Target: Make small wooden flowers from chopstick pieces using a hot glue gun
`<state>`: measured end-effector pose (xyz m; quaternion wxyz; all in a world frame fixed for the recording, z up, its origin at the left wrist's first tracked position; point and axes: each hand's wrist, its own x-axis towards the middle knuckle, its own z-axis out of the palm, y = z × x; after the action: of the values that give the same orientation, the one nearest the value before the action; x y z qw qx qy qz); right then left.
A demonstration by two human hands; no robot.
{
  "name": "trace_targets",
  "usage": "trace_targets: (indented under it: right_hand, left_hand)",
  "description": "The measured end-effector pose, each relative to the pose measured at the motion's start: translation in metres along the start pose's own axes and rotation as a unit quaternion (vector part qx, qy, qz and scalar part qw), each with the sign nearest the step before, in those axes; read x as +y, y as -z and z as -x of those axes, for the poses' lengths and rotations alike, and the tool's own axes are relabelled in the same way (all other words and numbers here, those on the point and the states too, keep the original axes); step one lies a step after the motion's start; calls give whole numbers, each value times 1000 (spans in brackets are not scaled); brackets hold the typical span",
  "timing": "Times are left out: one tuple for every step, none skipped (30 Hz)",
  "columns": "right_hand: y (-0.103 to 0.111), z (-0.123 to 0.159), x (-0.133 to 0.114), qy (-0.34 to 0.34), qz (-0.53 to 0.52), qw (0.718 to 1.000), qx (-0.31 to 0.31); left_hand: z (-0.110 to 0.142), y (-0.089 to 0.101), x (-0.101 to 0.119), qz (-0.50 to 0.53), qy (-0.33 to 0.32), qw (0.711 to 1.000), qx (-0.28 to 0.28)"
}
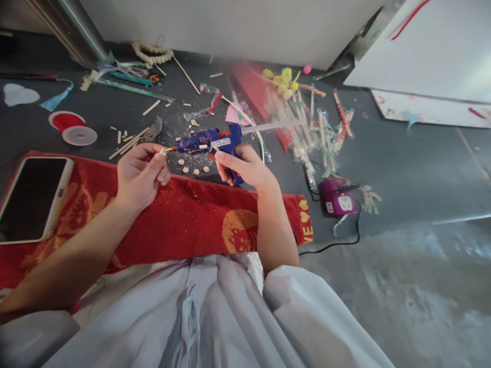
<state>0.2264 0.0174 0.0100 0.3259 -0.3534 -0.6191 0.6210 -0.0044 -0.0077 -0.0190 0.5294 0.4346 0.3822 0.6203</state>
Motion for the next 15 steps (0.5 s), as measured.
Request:
trace_targets:
  right_hand:
    - [0,0,0,-3,-7,1000,3]
    - [0,0,-1,-7,-13,1000,6]
    - [0,1,-2,-10,-17,1000,11]
    - [0,1,-3,-12,-18,1000,17]
    - [0,1,-3,-12,-15,1000,22]
    - [1,1,-4,-8,-7,1000,27]
    - [2,1,-3,-3,5,999,34]
    - [3,0,-3,3,22,999,46]
    - [5,-1,-2,9,43,997,64]
    - [8,-2,0,11,74,993,89]
    - [11,-3,2,10,113,986,121]
    - [15,-5,4,6,160,975,156]
    - [18,-6,7,3,220,956,193]
    - [22,-7,9,2,280,933,226]
    - [26,-8,11,-2,333,911,243]
  left_hand:
    - [0,0,1,-2,1,1000,-1]
    - [0,-1,1,-6,3,1000,-2]
    - [0,-1,1,-11,6,1000,-3]
    - [0,-1,2,-15,8,1000,-2]
    - [0,0,1,-17,9,1000,2]
    - [-1,0,1,-17,9,1000,5]
    - [-1,1,0,-17,8,1000,8]
    - [-2,2,-1,-17,9,1000,11]
    - [-3,2,-2,-19,10,1000,14]
    - [-3,4,-4,-23,11,1000,16]
    - [-4,5,-5,-28,15,999,18]
    - [-4,6,-6,-32,19,999,21]
    - [-4,6,-7,-36,23,999,23]
    - [-5,7,-7,-39,27,999,26]
    - [-5,8,-8,-40,31,998,27]
